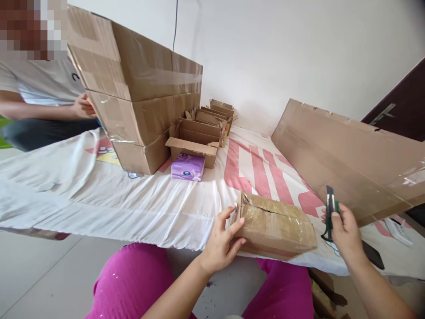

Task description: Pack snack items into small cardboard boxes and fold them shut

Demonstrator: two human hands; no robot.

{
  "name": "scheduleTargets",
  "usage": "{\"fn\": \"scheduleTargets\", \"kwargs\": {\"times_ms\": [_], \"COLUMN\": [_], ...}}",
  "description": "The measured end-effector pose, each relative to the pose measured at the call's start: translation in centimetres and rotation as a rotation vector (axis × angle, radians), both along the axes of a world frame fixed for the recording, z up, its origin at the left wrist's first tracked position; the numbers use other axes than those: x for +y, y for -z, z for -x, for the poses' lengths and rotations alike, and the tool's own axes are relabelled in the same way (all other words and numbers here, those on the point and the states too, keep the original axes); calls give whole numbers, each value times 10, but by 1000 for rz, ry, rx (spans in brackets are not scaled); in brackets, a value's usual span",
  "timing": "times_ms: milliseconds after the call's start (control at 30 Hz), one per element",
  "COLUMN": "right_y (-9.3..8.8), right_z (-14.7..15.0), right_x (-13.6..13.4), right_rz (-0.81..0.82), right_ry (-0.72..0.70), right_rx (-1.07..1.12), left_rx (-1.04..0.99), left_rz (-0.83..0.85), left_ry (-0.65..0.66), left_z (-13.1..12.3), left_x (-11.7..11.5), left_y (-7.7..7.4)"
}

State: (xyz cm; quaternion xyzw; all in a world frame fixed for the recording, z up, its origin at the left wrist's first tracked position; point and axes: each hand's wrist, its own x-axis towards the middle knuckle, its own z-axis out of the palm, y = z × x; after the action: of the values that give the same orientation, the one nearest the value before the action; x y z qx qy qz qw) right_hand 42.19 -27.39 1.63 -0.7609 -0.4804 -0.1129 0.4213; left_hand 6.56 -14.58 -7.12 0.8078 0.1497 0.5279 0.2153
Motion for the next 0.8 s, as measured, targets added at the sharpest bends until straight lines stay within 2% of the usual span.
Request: {"fn": "scheduleTargets", "kwargs": {"times_ms": [67, 133, 233, 300, 367, 533, 633, 800], "right_y": [-34, -61, -82, -86, -86, -84, -90, -112], "right_z": [34, 71, 118, 137, 148, 155, 150, 135], "right_x": [5, 12, 27, 38, 48, 59, 53, 31], "right_rz": [54, 161, 379, 468, 512, 600, 691, 802], "right_ry": [-139, -326, -604, -692, -694, -580, -549, -485], "right_rx": [-133, -357, -542, -617, -711, -914, -985, -995], "left_rx": [11, -17, -64, -79, -85, -81, -92, -81], "left_rz": [16, 20, 5, -6, -15, -31, -52, -70], "left_ry": [2, -2, -7, -9, -12, -21, -41, -67], "left_z": [-1, -3, -6, -8, -9, -10, -9, -9], "left_x": [-1, -2, -1, 0, 2, 3, 3, 3], "left_y": [-4, -6, -8, -8, -8, -6, -4, -5]}}
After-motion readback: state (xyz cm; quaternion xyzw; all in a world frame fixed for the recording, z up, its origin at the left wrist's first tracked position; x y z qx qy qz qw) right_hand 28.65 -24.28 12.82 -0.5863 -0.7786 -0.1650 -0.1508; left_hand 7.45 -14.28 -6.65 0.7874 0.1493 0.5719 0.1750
